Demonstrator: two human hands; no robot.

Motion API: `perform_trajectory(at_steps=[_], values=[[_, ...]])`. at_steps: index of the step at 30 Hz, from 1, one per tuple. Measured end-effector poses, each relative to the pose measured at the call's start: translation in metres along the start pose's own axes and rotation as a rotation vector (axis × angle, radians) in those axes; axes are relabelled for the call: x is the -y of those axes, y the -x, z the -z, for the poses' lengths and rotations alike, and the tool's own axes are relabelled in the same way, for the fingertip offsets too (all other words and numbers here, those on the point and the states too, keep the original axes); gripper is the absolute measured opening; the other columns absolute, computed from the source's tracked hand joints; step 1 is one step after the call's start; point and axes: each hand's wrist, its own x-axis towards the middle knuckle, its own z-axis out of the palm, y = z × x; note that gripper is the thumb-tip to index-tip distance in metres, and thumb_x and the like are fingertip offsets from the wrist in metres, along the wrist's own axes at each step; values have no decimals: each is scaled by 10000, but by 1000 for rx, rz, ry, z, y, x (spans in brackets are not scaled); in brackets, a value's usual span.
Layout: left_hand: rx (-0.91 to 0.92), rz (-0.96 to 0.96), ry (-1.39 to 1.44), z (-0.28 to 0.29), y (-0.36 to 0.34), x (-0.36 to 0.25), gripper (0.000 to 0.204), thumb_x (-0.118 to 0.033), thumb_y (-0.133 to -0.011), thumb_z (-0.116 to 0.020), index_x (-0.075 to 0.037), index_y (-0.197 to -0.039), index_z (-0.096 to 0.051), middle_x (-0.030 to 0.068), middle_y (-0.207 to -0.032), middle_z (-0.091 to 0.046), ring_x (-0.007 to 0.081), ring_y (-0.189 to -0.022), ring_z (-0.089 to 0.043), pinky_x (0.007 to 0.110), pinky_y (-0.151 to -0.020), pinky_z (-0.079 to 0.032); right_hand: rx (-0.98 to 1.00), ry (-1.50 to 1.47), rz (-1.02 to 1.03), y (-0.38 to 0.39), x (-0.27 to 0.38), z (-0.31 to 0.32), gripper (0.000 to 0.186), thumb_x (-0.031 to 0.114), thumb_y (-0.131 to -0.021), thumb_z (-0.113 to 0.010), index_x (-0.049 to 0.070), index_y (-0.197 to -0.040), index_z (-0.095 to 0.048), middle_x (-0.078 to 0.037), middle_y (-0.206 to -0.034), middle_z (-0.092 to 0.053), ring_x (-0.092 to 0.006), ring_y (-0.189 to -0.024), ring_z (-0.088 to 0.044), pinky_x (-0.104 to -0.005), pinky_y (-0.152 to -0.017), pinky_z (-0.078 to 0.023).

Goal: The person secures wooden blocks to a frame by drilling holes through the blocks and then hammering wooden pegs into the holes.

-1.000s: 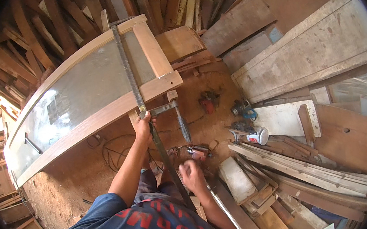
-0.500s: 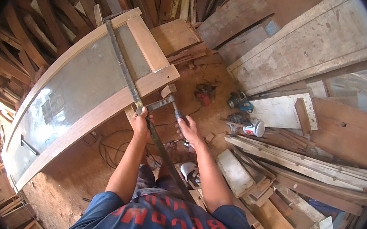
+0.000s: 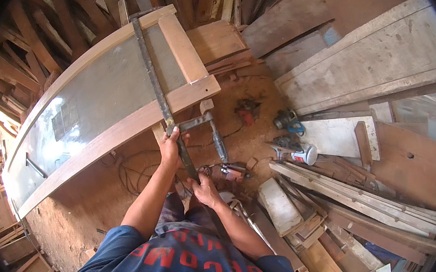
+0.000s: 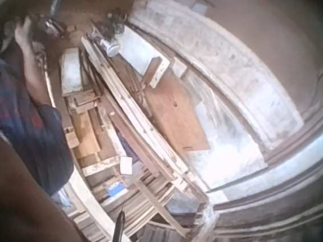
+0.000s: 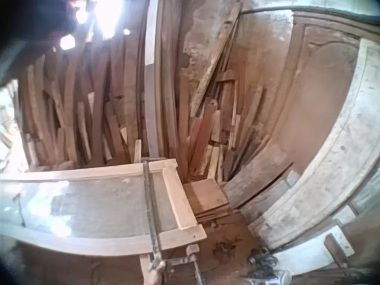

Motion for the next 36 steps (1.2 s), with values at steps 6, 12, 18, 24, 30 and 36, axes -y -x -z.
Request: perform_trajectory(at_steps=[6, 12, 18, 24, 30, 36], values=[[8, -38, -9, 7, 3, 10, 179, -215, -1034, -660, -58, -1113, -624, 97, -976, -730, 207, -852, -737, 318, -732, -566, 99, -184, -180, -9, -8, 0, 240, 221, -1024, -606, 0, -1117, -620, -129, -767, -633, -267, -715, -641, -416, -678, -504], [2, 26, -41, 16, 51, 30, 207, -237, -1034, -666, -50, -1115, -628, 78, -981, -726, 176, -879, -722, 304, -729, -556, -17, -42, 1, -8, -13, -5, 274, 230, -1035, -603, -17, -1152, -585, -194, -891, -652, -327, -853, -647, -444, -786, -492], [25, 75, -152, 13, 59, 17, 237, -274, -1039, -664, -51, -1114, -640, 68, -966, -732, 161, -857, -714, 302, -729, -559, -78, 26, 19, -19, -49, -15, 326, 279, -1053, -587, -4, -1213, -604, -199, -960, -641, -288, -860, -585, -406, -766, -446], [-25, -15, -186, 4, 36, 15, 212, -245, -1039, -661, -41, -1096, -649, 76, -914, -730, 157, -768, -697, 312, -662, -554, -169, 95, 76, -18, -69, -18, 304, 309, -1063, -583, 18, -1125, -644, -87, -796, -626, -175, -664, -565, -343, -599, -433], [-18, -48, -79, -9, -13, -17, 176, -192, -1036, -652, -24, -998, -617, 61, -826, -670, 177, -731, -714, 325, -692, -619, -116, 34, 61, 12, -5, 2, 325, 298, -1045, -610, -25, -1069, -643, -223, -905, -703, -326, -838, -675, -429, -791, -511], [-86, -74, -134, -18, -8, -3, 182, -248, -1022, -675, -80, -969, -632, 22, -745, -645, 119, -588, -578, 273, -550, -479, -368, 398, 242, 22, 5, 12, 397, 328, -970, -700, -9, -1149, -591, -224, -963, -683, -431, -888, -646, -493, -799, -510]])
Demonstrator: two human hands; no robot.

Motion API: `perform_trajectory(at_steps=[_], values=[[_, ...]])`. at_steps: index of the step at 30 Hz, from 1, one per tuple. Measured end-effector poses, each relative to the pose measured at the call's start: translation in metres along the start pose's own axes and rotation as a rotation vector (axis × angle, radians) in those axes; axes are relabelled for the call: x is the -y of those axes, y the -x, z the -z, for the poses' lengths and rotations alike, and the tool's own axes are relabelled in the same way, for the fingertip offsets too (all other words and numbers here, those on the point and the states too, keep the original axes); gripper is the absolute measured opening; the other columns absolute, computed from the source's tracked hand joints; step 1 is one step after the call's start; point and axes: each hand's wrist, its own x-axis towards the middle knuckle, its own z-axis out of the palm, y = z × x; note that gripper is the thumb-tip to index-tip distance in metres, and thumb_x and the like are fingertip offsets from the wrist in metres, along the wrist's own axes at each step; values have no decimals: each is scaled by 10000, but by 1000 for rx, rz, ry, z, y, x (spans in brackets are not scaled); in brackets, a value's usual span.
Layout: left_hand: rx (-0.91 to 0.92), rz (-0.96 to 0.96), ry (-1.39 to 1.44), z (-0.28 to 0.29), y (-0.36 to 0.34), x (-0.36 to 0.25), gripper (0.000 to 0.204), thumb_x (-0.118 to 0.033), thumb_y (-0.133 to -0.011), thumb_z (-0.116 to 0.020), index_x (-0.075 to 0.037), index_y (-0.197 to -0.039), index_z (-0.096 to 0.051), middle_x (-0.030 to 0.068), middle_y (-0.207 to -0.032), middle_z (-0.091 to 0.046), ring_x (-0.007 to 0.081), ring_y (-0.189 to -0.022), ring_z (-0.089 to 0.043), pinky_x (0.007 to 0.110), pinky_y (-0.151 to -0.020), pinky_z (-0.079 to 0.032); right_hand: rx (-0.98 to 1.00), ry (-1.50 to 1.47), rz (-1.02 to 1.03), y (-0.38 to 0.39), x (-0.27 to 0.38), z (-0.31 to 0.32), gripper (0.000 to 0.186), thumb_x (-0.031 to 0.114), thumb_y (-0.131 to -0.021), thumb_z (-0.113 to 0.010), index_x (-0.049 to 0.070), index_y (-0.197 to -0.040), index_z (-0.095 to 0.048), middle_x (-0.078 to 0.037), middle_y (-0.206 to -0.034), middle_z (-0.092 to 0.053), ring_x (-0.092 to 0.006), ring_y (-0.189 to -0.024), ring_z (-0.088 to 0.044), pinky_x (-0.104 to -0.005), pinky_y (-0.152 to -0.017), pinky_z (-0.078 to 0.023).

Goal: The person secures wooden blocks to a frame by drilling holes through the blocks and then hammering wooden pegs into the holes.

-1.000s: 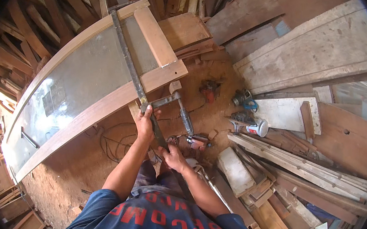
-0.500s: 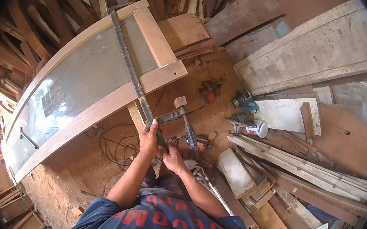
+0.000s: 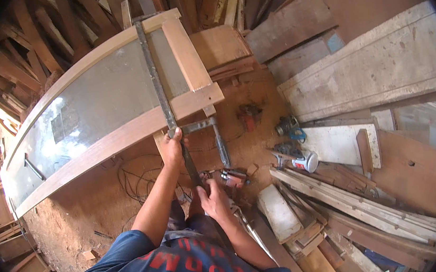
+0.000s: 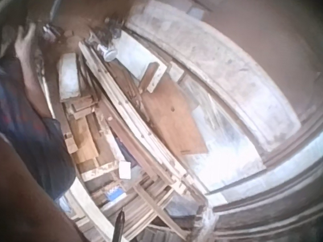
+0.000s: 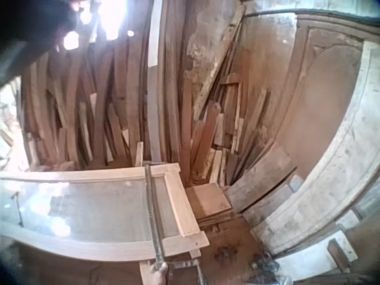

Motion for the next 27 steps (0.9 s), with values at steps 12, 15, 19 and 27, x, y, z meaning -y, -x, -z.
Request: perform_trajectory(at_steps=[12, 15, 19, 27], values=[[-53, 9, -32, -7, 1, -6, 159, -209, -1034, -648, -77, -969, -589, 4, -749, -597, 115, -578, -544, 281, -529, -462, -204, 82, -31, -121, -12, 18, 500, 243, -964, -706, 12, -1348, -484, -295, -1151, -655, -492, -1033, -648, -528, -851, -516], [-57, 9, 16, -6, 1, -4, 146, -185, -1024, -662, -77, -969, -579, -7, -746, -566, 113, -570, -537, 282, -514, -449, -346, 92, 85, -121, -16, 11, 437, 237, -953, -726, 8, -1264, -520, -275, -1059, -669, -490, -940, -650, -521, -809, -514], [-50, -12, 1, 0, -2, -2, 137, -179, -1025, -659, -85, -969, -577, -9, -762, -585, 107, -583, -533, 274, -529, -456, -197, -167, -82, -123, -22, 20, 348, 261, -947, -756, 14, -1112, -574, -179, -914, -683, -357, -777, -670, -455, -697, -530], [-8, -11, -12, -1, -1, -1, 145, -201, -1034, -650, -91, -970, -580, 56, -839, -686, 124, -615, -571, 283, -579, -487, 205, -825, -457, -136, -46, 43, 439, 454, -998, -670, 48, -1155, -612, -63, -890, -679, -147, -669, -651, -297, -577, -524]])
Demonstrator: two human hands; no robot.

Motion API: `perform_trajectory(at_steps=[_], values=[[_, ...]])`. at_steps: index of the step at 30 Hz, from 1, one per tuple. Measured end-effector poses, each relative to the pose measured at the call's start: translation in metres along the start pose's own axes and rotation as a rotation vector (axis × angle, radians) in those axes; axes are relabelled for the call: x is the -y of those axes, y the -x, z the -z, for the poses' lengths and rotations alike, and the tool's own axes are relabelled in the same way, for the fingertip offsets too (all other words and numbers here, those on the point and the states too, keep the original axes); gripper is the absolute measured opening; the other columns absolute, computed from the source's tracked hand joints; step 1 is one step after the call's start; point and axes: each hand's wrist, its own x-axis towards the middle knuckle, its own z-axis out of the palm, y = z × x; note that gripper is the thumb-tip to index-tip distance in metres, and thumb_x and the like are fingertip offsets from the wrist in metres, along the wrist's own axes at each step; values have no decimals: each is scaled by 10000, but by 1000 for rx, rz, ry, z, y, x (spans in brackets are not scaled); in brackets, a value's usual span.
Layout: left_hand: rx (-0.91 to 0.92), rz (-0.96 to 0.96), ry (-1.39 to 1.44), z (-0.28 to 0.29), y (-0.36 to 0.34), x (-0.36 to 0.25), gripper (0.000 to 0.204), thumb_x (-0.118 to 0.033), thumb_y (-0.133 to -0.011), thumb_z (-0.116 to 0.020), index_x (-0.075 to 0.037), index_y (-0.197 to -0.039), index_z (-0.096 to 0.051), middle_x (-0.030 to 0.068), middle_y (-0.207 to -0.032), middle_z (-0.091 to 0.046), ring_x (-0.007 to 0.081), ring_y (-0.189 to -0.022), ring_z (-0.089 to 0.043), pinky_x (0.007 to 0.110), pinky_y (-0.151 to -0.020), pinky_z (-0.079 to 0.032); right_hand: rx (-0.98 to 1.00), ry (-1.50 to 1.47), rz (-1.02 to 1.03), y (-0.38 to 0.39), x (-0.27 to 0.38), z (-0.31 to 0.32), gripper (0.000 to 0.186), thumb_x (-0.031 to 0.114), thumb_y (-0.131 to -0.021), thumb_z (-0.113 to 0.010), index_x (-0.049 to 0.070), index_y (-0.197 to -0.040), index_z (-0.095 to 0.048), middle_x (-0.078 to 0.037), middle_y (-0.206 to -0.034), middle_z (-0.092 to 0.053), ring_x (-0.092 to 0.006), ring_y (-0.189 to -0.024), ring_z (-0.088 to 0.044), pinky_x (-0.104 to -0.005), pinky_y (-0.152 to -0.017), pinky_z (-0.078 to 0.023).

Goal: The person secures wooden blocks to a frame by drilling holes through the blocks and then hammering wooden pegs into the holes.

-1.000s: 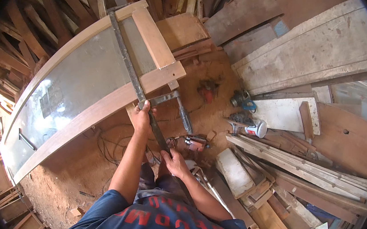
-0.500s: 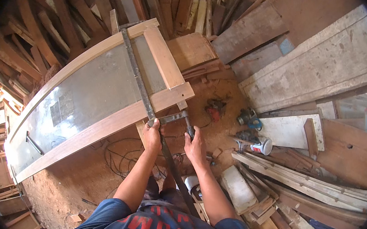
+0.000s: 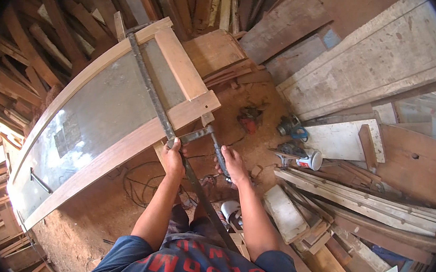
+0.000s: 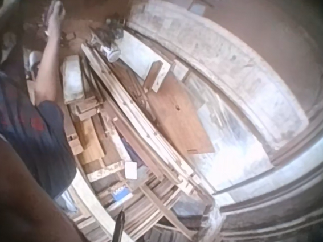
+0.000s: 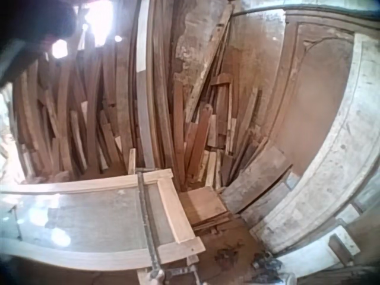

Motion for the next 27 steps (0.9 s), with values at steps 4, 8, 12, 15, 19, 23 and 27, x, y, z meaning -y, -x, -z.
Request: perform_trajectory(at_steps=[4, 8, 12, 15, 19, 23, 27], values=[[33, 10, 17, 6, -2, 2, 148, -215, -1040, -647, -89, -995, -584, 81, -893, -715, 141, -648, -617, 293, -597, -505, -452, 938, 272, 16, 6, -46, 669, 518, -906, -733, -12, -1280, -571, -265, -1015, -730, -540, -1009, -673, -550, -864, -528], [63, 57, -3, 15, -3, -4, 163, -231, -1051, -634, -78, -1049, -580, 81, -915, -718, 155, -682, -649, 305, -622, -526, -6, 307, -26, -14, -9, -12, 292, 294, -931, -761, 84, -1036, -587, -50, -728, -621, -179, -562, -603, -340, -462, -464], [167, 28, -134, 20, -7, -6, 264, -298, -1037, -658, -39, -1057, -613, 93, -906, -722, 195, -715, -682, 334, -655, -546, 416, -264, -327, -15, 18, 9, 170, 166, -945, -749, 134, -945, -582, 36, -698, -532, -34, -548, -484, -213, -424, -354], [417, 20, -776, 41, -8, -45, 405, -400, -988, -708, 4, -1011, -689, 134, -885, -737, 238, -763, -704, 379, -708, -562, 129, 88, -131, -10, 10, 0, 237, 256, -940, -760, 96, -1019, -604, 7, -745, -576, -100, -566, -527, -273, -476, -432], [807, 21, -1390, 45, -23, -156, 405, -433, -933, -747, -39, -1022, -782, 179, -928, -764, 249, -875, -725, 399, -774, -560, -476, 1004, 200, -5, 1, -41, 507, 346, -839, -823, 15, -1130, -573, -121, -820, -651, -275, -774, -665, -438, -788, -549], [922, -414, -1238, -12, -129, -206, 210, -163, -947, -689, -40, -1114, -719, 100, -935, -751, 188, -862, -715, 361, -740, -540, -137, 552, -120, -15, 10, -28, 319, 188, -832, -831, 51, -1016, -609, -49, -731, -610, -165, -623, -589, -337, -581, -480], [1148, -604, -1105, -134, -181, -208, 372, -251, -942, -732, 1, -1208, -665, 154, -1154, -729, 285, -1112, -687, 375, -959, -531, 170, 76, -297, -12, 32, 2, 253, 147, -826, -830, 76, -959, -627, -4, -719, -595, -107, -550, -539, -288, -486, -418]])
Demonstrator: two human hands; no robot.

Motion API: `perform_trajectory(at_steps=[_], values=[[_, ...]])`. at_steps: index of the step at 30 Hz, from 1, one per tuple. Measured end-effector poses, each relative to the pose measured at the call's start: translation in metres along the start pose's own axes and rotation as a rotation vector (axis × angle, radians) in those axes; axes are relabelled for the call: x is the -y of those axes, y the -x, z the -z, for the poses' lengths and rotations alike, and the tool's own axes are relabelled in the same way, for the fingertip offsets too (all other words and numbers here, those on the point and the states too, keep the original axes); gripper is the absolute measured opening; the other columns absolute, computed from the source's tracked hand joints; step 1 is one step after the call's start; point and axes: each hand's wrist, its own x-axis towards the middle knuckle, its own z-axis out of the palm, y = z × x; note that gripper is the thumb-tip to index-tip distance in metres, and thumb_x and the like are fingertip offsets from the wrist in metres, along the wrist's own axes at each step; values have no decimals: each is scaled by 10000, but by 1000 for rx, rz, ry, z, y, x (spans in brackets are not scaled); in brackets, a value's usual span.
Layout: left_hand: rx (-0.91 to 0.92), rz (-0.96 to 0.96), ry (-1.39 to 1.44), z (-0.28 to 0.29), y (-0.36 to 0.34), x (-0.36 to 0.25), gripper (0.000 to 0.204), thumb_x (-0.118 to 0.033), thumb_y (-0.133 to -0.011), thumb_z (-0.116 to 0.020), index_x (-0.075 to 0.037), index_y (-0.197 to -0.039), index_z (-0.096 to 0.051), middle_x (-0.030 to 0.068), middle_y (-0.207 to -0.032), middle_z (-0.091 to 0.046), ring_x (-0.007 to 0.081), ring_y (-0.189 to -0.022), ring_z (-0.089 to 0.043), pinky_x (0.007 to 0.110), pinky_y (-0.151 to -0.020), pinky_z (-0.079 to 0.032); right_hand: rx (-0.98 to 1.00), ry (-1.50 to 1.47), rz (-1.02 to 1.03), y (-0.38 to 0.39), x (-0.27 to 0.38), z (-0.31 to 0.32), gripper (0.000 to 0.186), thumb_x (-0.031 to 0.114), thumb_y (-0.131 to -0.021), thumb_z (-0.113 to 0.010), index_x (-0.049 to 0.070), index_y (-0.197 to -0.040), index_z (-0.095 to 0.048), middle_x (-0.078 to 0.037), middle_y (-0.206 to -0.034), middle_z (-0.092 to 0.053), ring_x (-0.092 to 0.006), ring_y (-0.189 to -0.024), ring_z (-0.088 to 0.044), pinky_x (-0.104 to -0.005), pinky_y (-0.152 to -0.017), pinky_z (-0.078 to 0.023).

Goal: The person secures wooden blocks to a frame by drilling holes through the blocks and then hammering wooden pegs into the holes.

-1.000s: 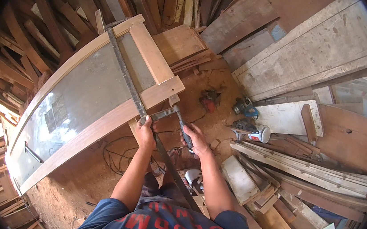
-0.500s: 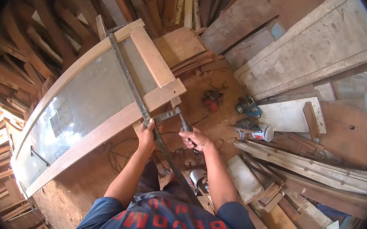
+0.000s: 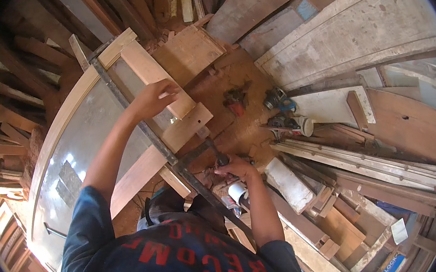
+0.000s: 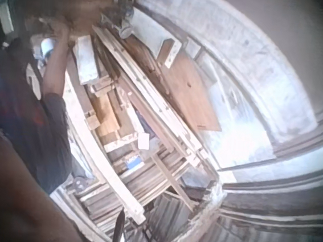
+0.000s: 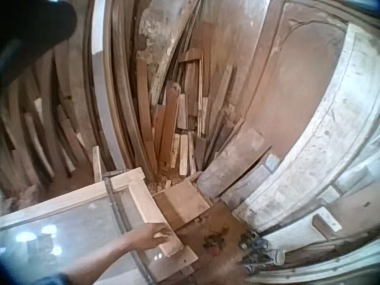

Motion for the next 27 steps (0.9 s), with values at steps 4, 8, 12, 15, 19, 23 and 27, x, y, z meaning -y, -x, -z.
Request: perform_trajectory(at_steps=[4, 8, 12, 15, 19, 23, 27], values=[[547, 14, -251, -28, -88, -3, 554, -337, -867, -793, 9, -1275, -648, 203, -1250, -704, 345, -1207, -655, 427, -1019, -508, -395, 468, 118, -6, -14, -10, 398, 287, -815, -853, 20, -1000, -623, -75, -787, -649, -196, -687, -632, -355, -633, -510], [861, 2, -503, -67, -121, 25, 576, -432, -812, -838, 28, -1142, -734, 207, -1191, -724, 362, -1098, -688, 451, -928, -531, -783, 837, 158, -9, -15, -52, 501, 379, -804, -847, -16, -1022, -628, -139, -887, -702, -265, -856, -682, -400, -823, -541], [1009, 20, -503, -80, -141, 33, 607, -457, -768, -874, -2, -1150, -756, 187, -1257, -716, 340, -1164, -668, 443, -971, -516, -504, 514, 93, -9, -11, -31, 431, 340, -826, -840, 11, -1018, -638, -99, -843, -690, -216, -770, -666, -373, -731, -540], [1056, 65, -462, -77, -148, 34, 602, -460, -768, -877, -38, -1180, -760, 168, -1285, -713, 330, -1217, -645, 440, -1005, -499, -225, 272, -73, -9, 8, -13, 327, 293, -855, -825, 51, -986, -649, -44, -781, -654, -142, -672, -619, -322, -617, -499], [1029, 17, -409, -79, -145, 36, 523, -401, -779, -846, -45, -1151, -756, 166, -1110, -744, 292, -1073, -676, 437, -897, -519, -230, 322, -70, -7, 9, -17, 280, 277, -866, -821, 72, -947, -649, -12, -747, -610, -95, -633, -570, -291, -573, -461], [1011, 21, -483, -76, -141, 33, 536, -436, -788, -850, -80, -1178, -758, 161, -1159, -741, 307, -1137, -666, 445, -946, -510, -463, 546, 166, -14, -18, -21, 267, 280, -885, -798, 71, -940, -643, -13, -748, -606, -98, -626, -568, -291, -562, -456], [1055, 46, -501, -75, -140, 28, 536, -441, -808, -845, -81, -1193, -750, 157, -1177, -736, 317, -1147, -664, 457, -961, -510, -310, 378, 86, -5, -5, -20, 262, 276, -902, -774, 59, -897, -627, -15, -722, -596, -100, -599, -557, -289, -544, -446]])
